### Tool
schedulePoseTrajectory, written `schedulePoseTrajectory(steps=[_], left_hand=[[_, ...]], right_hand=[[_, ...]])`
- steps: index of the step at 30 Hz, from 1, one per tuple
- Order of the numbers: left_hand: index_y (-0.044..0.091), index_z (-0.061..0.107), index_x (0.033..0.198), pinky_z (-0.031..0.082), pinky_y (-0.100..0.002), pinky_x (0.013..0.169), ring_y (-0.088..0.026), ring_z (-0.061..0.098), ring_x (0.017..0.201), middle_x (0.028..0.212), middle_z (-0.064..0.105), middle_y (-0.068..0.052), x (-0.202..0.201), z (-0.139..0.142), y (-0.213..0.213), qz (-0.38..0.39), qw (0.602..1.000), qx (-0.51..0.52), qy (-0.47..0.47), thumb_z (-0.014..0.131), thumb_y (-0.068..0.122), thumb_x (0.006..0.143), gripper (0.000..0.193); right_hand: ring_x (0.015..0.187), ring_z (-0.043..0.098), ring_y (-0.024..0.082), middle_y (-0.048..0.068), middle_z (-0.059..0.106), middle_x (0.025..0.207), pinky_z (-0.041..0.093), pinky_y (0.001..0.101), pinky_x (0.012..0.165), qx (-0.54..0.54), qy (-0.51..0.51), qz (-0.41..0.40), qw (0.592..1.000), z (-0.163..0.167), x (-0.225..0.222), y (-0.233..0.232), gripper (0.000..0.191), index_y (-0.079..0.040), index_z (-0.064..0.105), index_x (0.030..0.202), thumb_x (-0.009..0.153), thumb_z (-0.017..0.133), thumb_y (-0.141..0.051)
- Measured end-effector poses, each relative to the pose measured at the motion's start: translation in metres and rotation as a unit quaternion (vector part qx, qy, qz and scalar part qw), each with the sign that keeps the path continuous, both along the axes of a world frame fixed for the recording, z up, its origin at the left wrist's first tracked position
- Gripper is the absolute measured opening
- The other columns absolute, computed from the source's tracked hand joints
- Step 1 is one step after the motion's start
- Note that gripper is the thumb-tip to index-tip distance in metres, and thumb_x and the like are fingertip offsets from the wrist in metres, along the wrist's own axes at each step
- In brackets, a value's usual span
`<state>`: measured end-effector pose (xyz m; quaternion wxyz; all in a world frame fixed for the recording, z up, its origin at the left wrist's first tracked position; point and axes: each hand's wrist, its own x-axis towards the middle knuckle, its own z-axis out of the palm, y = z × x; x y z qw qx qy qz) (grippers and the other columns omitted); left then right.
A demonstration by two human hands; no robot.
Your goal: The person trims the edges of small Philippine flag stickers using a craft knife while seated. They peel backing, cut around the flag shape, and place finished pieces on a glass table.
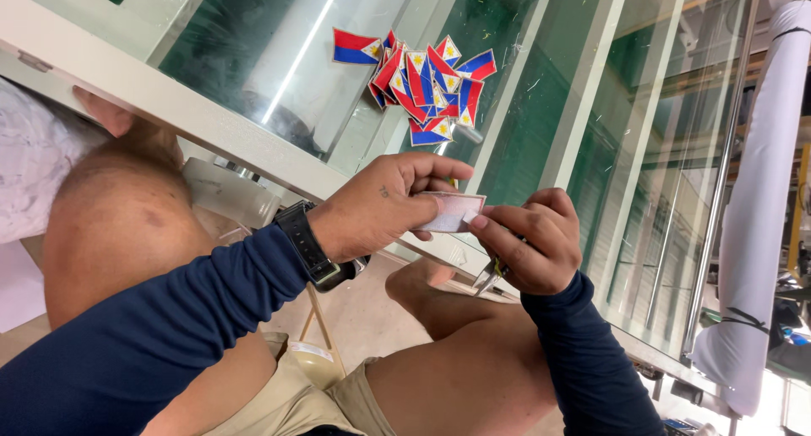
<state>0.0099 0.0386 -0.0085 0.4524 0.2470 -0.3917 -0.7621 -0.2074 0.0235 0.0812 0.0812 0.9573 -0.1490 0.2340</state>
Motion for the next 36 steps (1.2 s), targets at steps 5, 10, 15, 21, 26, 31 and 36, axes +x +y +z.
schedulePoseTrajectory(steps=[5, 10, 15, 21, 26, 31, 36], left_hand=[[-0.003, 0.059, 0.135, 0.058, -0.022, 0.066, -0.007, 0.068, 0.084, 0.104, 0.073, -0.006, 0.0, 0.0, -0.001, -0.016, 1.0, 0.001, 0.015, 0.058, 0.004, 0.091, 0.045], [-0.002, 0.061, 0.135, 0.058, -0.023, 0.064, -0.009, 0.067, 0.081, 0.1, 0.071, -0.007, 0.0, 0.003, 0.0, -0.033, 0.999, 0.022, 0.013, 0.056, 0.001, 0.09, 0.045], [-0.003, 0.061, 0.132, 0.059, -0.024, 0.064, -0.009, 0.069, 0.082, 0.099, 0.072, -0.006, 0.001, 0.005, 0.002, -0.043, 0.999, 0.029, 0.01, 0.057, 0.0, 0.089, 0.044], [-0.005, 0.062, 0.131, 0.057, -0.023, 0.063, -0.008, 0.068, 0.081, 0.097, 0.072, -0.006, 0.0, 0.004, 0.004, -0.045, 0.999, 0.019, 0.008, 0.059, 0.001, 0.089, 0.042], [-0.004, 0.063, 0.13, 0.056, -0.023, 0.061, -0.007, 0.066, 0.078, 0.094, 0.07, -0.005, -0.001, -0.002, 0.005, -0.047, 0.999, 0.023, 0.008, 0.06, 0.003, 0.09, 0.041], [-0.004, 0.064, 0.128, 0.055, -0.023, 0.062, -0.007, 0.065, 0.078, 0.096, 0.071, -0.005, -0.005, -0.006, 0.004, -0.019, 0.999, 0.028, 0.013, 0.059, 0.002, 0.09, 0.038], [-0.001, 0.065, 0.126, 0.059, -0.026, 0.073, -0.009, 0.067, 0.087, 0.1, 0.072, -0.003, -0.006, 0.001, 0.006, 0.068, 0.995, -0.052, -0.059, 0.058, 0.0, 0.087, 0.04]], right_hand=[[0.068, 0.059, 0.015, 0.004, 0.07, 0.097, 0.046, 0.0358, 0.071, 0.006, 0.007, 0.0, 1.0, 0.004, 0.0, 0.003, 0.021, -0.007, 0.074, 0.106, 0.087, 0.081, -0.007], [0.068, 0.058, 0.014, 0.004, 0.07, 0.096, 0.046, 0.0353, 0.072, -0.011, 0.019, 0.008, 1.0, 0.005, 0.001, 0.007, 0.021, -0.009, 0.074, 0.106, 0.086, 0.08, -0.007], [0.067, 0.057, 0.014, 0.002, 0.067, 0.092, 0.045, 0.0342, 0.07, -0.014, 0.027, 0.034, 0.999, 0.004, 0.003, 0.004, 0.022, -0.01, 0.074, 0.107, 0.086, 0.081, -0.008], [0.067, 0.057, 0.015, 0.002, 0.067, 0.091, 0.046, 0.0349, 0.07, -0.014, 0.038, 0.038, 0.998, 0.005, 0.003, 0.007, 0.022, -0.009, 0.074, 0.107, 0.086, 0.08, -0.007], [0.066, 0.055, 0.014, 0.001, 0.067, 0.087, 0.045, 0.0348, 0.069, -0.002, 0.041, 0.046, 0.998, 0.003, 0.004, 0.003, 0.021, -0.01, 0.074, 0.105, 0.086, 0.081, -0.008], [0.069, 0.058, 0.018, 0.004, 0.068, 0.088, 0.043, 0.035, 0.069, 0.048, 0.044, 0.047, 0.997, -0.001, -0.002, -0.001, 0.02, -0.009, 0.072, 0.105, 0.089, 0.082, -0.016], [0.085, 0.065, 0.014, 0.008, 0.071, 0.096, 0.05, 0.0258, 0.077, 0.549, -0.321, -0.153, 0.756, -0.021, -0.01, 0.011, 0.036, -0.002, 0.071, 0.117, 0.099, 0.07, -0.033]])
